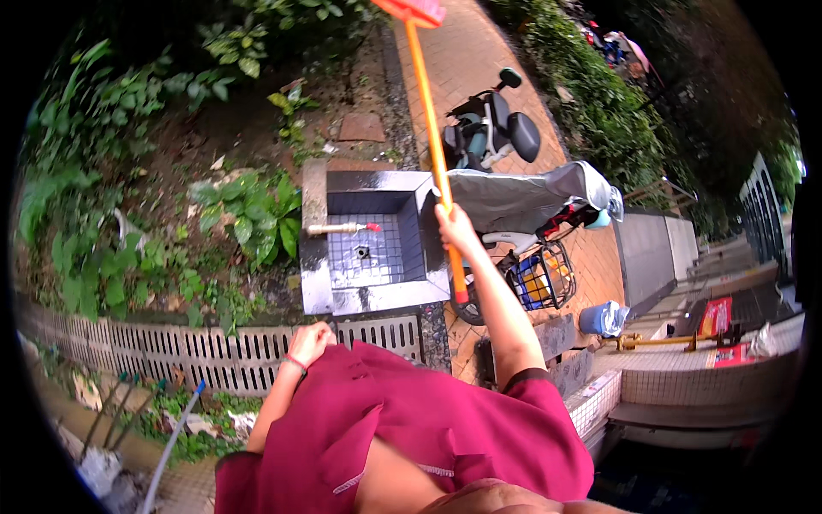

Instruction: The person reattaches a brush head to a broom handle using small plastic and metal components. They then rinse a metal tray in an outdoor sink and sweep the ground with the repaired broom, using pliers to make final adjustments to the handle connection.

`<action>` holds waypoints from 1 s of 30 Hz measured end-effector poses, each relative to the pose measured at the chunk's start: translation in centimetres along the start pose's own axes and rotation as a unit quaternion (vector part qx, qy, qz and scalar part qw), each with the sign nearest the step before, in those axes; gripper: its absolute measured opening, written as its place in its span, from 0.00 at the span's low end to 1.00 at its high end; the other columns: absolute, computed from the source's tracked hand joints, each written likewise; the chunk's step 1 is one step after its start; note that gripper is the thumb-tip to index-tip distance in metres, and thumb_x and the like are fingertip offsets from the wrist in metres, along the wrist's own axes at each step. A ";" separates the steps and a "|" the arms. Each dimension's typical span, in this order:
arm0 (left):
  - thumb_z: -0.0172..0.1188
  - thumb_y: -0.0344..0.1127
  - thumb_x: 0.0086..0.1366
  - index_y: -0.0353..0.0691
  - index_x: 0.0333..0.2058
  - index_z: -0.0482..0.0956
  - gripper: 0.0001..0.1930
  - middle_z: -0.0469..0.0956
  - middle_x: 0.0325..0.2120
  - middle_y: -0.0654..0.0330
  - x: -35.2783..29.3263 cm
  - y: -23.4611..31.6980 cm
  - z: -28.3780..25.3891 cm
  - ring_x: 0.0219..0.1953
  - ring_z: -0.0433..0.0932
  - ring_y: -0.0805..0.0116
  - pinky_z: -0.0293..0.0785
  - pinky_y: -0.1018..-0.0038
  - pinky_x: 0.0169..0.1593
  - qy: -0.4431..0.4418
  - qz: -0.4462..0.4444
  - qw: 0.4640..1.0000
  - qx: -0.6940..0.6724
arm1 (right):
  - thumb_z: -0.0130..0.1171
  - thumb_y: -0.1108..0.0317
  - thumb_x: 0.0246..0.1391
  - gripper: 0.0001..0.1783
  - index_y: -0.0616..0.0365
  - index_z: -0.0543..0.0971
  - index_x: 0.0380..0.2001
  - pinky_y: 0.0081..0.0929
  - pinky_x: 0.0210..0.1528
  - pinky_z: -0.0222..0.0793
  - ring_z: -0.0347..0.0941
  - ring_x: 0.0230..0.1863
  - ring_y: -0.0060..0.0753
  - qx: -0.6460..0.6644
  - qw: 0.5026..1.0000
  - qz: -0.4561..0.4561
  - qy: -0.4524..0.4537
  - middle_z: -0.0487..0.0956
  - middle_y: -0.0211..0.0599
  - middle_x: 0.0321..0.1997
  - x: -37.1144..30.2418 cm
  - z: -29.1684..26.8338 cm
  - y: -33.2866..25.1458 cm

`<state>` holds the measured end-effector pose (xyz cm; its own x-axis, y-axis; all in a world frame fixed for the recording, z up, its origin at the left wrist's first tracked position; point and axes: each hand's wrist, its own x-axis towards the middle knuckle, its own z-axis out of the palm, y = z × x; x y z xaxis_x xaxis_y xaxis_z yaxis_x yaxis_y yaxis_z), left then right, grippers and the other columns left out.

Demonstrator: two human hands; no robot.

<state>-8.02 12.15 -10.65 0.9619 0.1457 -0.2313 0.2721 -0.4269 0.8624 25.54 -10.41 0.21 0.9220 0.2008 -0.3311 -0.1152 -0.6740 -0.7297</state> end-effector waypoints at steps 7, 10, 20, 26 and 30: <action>0.54 0.39 0.54 0.43 0.28 0.76 0.08 0.77 0.20 0.57 -0.9 -2.0 0.3 0.25 0.77 0.59 0.71 0.68 0.29 -0.018 -0.096 0.995 0.007 | 0.48 0.54 0.51 0.22 0.66 0.72 0.32 0.39 0.33 0.73 0.76 0.27 0.51 -0.278 0.958 0.066 -0.024 0.77 0.53 0.28 -1.2 4.9 4.5; 0.54 0.38 0.54 0.43 0.28 0.77 0.07 0.77 0.20 0.56 -0.2 -2.8 0.7 0.25 0.78 0.59 0.71 0.67 0.30 -0.012 -0.074 0.997 0.002 | 0.48 0.54 0.52 0.23 0.68 0.74 0.28 0.34 0.24 0.71 0.75 0.20 0.40 -0.306 0.933 0.104 -0.156 0.76 0.46 0.21 -1.3 2.8 4.2; 0.54 0.38 0.55 0.43 0.29 0.77 0.07 0.77 0.19 0.57 1.5 0.0 -0.3 0.25 0.78 0.62 0.72 0.69 0.30 -0.025 -0.060 0.997 0.049 | 0.37 0.51 0.58 0.26 0.68 0.69 0.25 0.36 0.19 0.70 0.73 0.18 0.43 -0.141 0.988 -0.035 0.058 0.74 0.51 0.20 0.4 -2.0 -5.5; 0.54 0.37 0.55 0.40 0.29 0.77 0.08 0.78 0.18 0.60 1.5 -1.2 0.8 0.24 0.79 0.68 0.72 0.73 0.29 -0.037 -0.046 0.997 0.048 | 0.40 0.50 0.57 0.22 0.61 0.68 0.29 0.50 0.35 0.69 0.73 0.30 0.59 -0.246 0.960 -0.029 0.135 0.76 0.56 0.24 -0.3 3.5 0.9; 0.53 0.37 0.55 0.41 0.29 0.77 0.08 0.78 0.18 0.61 1.2 -1.4 0.6 0.23 0.78 0.68 0.71 0.72 0.29 -0.048 -0.048 0.996 0.066 | 0.43 0.50 0.55 0.22 0.60 0.73 0.36 0.42 0.41 0.70 0.74 0.38 0.49 -0.353 0.934 0.049 -0.037 0.78 0.49 0.32 -2.4 3.5 7.1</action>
<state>-7.23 12.36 -12.43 0.9280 0.1080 -0.3565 0.3571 -0.5303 0.7689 21.21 -13.14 -6.28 0.8891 0.1437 -0.4346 0.0979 -0.9872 -0.1262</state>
